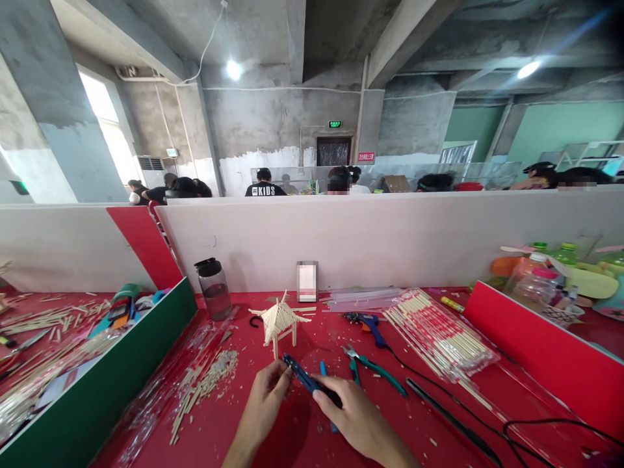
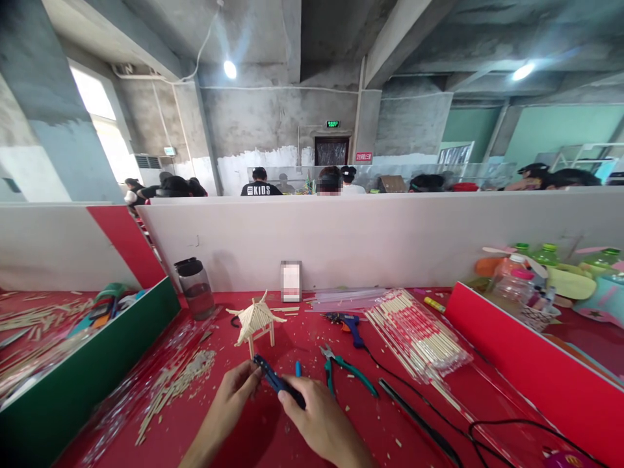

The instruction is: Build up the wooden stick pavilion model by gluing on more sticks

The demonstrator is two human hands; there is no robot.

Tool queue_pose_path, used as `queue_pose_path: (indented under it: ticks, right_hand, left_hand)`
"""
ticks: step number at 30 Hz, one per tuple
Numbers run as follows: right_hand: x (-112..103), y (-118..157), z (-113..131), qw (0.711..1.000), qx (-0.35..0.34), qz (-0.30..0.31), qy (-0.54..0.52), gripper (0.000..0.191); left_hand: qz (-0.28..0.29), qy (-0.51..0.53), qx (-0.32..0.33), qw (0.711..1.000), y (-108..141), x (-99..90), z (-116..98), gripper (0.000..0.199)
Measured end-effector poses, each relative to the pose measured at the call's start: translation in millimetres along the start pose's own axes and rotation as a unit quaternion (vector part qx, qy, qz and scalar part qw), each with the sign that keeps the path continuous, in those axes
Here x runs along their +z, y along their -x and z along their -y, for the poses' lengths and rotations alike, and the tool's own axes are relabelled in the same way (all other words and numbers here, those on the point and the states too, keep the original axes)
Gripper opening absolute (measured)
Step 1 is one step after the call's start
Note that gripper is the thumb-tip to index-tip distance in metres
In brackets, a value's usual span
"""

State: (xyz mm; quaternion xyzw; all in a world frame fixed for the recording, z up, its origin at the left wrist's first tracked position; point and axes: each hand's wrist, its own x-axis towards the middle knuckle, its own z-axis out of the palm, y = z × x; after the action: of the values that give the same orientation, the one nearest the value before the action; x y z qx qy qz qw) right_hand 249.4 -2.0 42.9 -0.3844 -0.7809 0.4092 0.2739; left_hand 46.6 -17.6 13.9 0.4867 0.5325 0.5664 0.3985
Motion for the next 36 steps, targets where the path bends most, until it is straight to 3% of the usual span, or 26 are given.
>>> queue_pose_path:
  ticks: [12, 21, 27, 36]
  right_hand:
    - [2.7, -1.9, 1.1, 0.999, 0.009, 0.009, -0.037, 0.046]
    - [15.9, -3.6, -7.1, 0.999, 0.03, 0.02, -0.005, 0.049]
    - [26.3, -5.0, -17.2, 0.995, 0.048, 0.013, 0.085, 0.053]
    - [32.9, -3.1, -21.0, 0.969, 0.073, -0.008, 0.237, 0.053]
  left_hand:
    - [-0.005, -0.008, -0.012, 1.0, -1.9, -0.3, 1.5, 0.05]
    - [-0.011, -0.032, -0.006, 0.999, -1.8, -2.5, 2.2, 0.051]
    - [-0.011, -0.029, -0.005, 1.0, 0.1, 0.3, -0.4, 0.052]
    - [-0.002, -0.054, 0.01, 0.998, -0.2, 2.6, 15.4, 0.054]
